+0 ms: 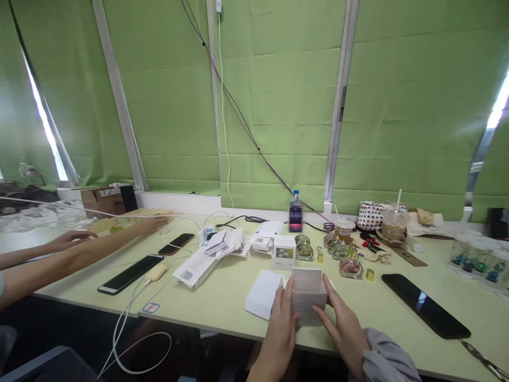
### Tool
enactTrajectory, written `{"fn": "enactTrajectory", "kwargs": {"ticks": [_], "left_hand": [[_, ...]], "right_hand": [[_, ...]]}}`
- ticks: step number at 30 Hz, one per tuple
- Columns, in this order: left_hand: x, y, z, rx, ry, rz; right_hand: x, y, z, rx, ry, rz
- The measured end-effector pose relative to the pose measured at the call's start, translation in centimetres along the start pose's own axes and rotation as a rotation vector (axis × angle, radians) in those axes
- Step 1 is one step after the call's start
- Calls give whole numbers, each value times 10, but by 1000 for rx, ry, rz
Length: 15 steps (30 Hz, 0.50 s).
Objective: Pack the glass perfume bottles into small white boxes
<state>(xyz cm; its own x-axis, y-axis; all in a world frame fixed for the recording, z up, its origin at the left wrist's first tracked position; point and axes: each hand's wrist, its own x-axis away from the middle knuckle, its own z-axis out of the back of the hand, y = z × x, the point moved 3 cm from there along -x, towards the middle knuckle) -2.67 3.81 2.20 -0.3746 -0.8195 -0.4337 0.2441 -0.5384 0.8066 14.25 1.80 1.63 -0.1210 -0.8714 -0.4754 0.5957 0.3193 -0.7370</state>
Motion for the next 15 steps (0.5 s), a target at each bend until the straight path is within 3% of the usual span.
{"fn": "enactTrajectory", "kwargs": {"ticks": [6, 11, 15], "left_hand": [[-2, -11, -6, 11, 50, -77], [0, -15, -8, 28, 82, -83], [2, -14, -8, 41, 89, -90]], "right_hand": [[2, 6, -10, -463, -11, -208], [3, 6, -17, -700, -19, -194], [4, 5, -19, -712, -5, -160]]}}
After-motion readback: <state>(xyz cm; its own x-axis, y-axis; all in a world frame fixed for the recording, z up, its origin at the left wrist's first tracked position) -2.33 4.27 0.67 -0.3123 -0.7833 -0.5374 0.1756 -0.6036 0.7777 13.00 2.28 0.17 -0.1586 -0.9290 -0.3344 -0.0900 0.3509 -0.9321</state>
